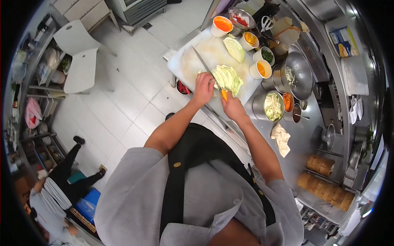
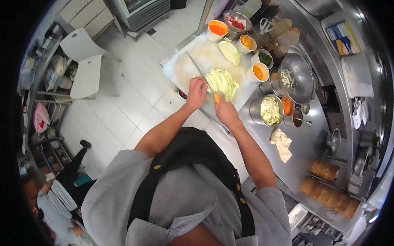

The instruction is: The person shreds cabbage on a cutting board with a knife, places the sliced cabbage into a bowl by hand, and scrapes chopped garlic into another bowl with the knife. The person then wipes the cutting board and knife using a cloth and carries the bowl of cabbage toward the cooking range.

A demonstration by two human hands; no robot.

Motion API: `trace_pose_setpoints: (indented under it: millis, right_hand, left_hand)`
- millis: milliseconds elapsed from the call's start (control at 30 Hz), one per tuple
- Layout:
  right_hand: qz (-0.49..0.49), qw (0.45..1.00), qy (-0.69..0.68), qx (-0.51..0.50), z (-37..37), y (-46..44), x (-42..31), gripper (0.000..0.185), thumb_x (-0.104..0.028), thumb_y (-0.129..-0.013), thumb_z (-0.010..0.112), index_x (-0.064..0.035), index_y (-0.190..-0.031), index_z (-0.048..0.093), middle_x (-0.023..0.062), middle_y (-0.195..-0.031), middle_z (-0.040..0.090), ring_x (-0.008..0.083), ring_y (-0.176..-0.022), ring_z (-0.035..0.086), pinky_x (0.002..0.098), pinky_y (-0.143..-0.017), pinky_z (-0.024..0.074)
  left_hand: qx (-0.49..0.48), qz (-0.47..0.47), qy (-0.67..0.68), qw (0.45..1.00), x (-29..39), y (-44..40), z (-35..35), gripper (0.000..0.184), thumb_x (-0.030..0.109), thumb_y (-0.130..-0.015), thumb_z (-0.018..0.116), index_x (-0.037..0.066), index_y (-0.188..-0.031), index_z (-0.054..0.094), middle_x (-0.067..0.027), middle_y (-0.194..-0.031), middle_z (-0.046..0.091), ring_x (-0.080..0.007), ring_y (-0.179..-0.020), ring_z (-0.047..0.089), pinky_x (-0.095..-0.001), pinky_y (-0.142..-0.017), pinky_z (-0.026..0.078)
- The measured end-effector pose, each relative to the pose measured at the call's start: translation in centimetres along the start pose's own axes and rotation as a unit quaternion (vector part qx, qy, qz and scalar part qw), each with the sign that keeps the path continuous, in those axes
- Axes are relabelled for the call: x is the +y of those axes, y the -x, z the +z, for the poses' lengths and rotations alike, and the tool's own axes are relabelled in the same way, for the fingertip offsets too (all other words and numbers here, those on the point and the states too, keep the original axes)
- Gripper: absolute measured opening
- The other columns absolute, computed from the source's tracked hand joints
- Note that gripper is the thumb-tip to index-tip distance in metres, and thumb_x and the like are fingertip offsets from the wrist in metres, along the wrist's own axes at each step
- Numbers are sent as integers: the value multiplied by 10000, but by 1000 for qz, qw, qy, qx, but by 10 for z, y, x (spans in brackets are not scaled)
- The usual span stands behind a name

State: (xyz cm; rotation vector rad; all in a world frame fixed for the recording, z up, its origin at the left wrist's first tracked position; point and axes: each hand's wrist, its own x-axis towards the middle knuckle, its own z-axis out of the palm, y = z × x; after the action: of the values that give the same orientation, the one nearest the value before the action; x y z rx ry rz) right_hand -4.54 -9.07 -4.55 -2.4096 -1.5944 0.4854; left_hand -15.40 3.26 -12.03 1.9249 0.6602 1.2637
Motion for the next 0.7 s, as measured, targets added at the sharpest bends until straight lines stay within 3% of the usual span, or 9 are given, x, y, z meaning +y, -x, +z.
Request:
trace_pose_setpoints:
  millis: [67,200,300,367,433,533,700]
  right_hand:
    - [21,1000,-9,-4,-24,23,-8,307,-258,-920,560,-15,-1064,441,289,-706,620,491,-691,615,561,-620,495]
    - [3,994,-63,85,-36,62,11,275,-242,-898,612,-36,-1018,475,264,-670,607,468,-655,607,541,-574,479]
    - [17,985,-94,142,-36,91,31,262,-238,-888,637,-36,-973,494,248,-660,602,451,-629,603,524,-545,468]
    - [35,981,-101,164,-32,115,46,261,-241,-888,645,-33,-950,500,241,-657,601,443,-619,602,515,-534,462]
    - [46,987,-106,115,-33,140,52,265,-257,-911,620,-38,-979,488,229,-647,603,442,-606,598,510,-530,462]
    - [58,995,-66,37,-39,164,49,288,-292,-929,594,-45,-1013,472,203,-633,609,421,-593,605,503,-527,464]
    - [46,999,9,8,-38,173,49,280,-298,-920,601,-55,-982,477,173,-622,614,389,-589,620,491,-544,490]
  left_hand:
    - [-48,12,21,999,-9,9,-7,322,-71,-719,573,10,-1030,550,-202,-1071,526,-388,-1040,487,-447,-926,410]
    - [-119,17,5,993,0,11,-34,435,-101,-651,571,24,-1068,562,-191,-1103,526,-386,-1095,478,-431,-983,401]
    - [-157,-20,-8,987,12,12,-47,458,-108,-631,562,25,-1069,571,-187,-1125,523,-384,-1131,466,-419,-1019,387]
    - [-146,-16,-48,988,11,16,-47,385,-66,-668,628,30,-1037,575,-180,-1100,535,-377,-1083,483,-425,-956,411]
    - [-108,-25,-110,988,7,23,-43,355,-35,-687,677,36,-1021,579,-173,-1070,558,-372,-1041,506,-422,-894,438]
    - [-94,-40,-113,988,9,32,-34,311,18,-730,694,19,-1011,561,-177,-1074,526,-374,-1024,482,-449,-896,404]
    - [-92,-40,-149,984,15,36,-23,324,39,-743,692,17,-1037,556,-179,-1119,508,-366,-1069,459,-472,-916,386]
